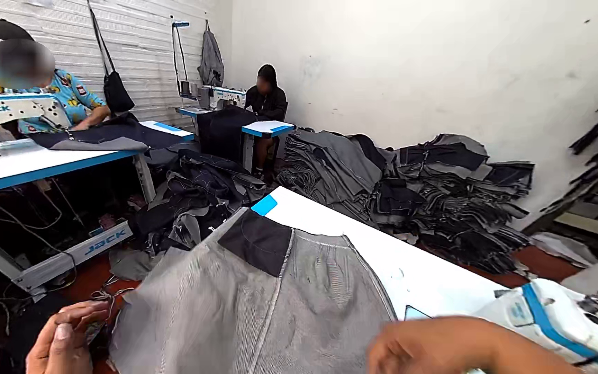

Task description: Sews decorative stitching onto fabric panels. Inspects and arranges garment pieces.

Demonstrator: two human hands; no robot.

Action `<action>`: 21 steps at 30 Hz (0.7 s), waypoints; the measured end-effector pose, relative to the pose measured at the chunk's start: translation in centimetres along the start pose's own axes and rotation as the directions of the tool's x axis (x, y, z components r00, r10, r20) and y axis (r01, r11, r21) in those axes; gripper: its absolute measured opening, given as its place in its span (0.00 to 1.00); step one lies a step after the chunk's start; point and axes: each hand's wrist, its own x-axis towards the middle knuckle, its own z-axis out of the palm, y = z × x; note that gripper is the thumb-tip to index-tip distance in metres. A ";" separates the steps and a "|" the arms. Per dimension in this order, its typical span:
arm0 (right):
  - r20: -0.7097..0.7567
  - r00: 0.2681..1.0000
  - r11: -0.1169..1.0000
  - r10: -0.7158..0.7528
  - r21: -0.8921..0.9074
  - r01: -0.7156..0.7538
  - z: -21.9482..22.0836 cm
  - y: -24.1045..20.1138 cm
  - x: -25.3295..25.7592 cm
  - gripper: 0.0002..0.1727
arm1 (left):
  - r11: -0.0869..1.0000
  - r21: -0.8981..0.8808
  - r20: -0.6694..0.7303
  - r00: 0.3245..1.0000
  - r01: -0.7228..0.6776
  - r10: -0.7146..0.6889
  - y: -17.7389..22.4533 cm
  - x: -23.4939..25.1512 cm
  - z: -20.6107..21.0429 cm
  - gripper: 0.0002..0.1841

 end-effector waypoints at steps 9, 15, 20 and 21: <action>-0.649 0.594 0.869 0.476 0.243 -0.432 -5.8 -2.8 21.6 0.37 | 0.996 0.023 0.327 0.941 0.086 -0.089 6.3 -1.7 -1.6 0.15; -0.775 0.632 0.981 -0.011 0.114 0.157 -5.3 -8.1 21.8 0.20 | 0.885 0.089 0.057 0.885 0.457 -0.463 4.3 -3.4 -4.9 0.13; -0.444 0.235 0.418 -0.865 -0.376 0.827 2.1 -20.5 15.7 0.17 | 0.696 0.004 -0.209 0.681 0.718 -0.701 2.0 1.3 -8.3 0.21; -0.383 0.142 0.300 -0.913 -0.390 0.871 2.7 -22.0 14.3 0.16 | 0.647 0.005 -0.205 0.634 0.763 -0.746 3.3 1.6 -9.0 0.22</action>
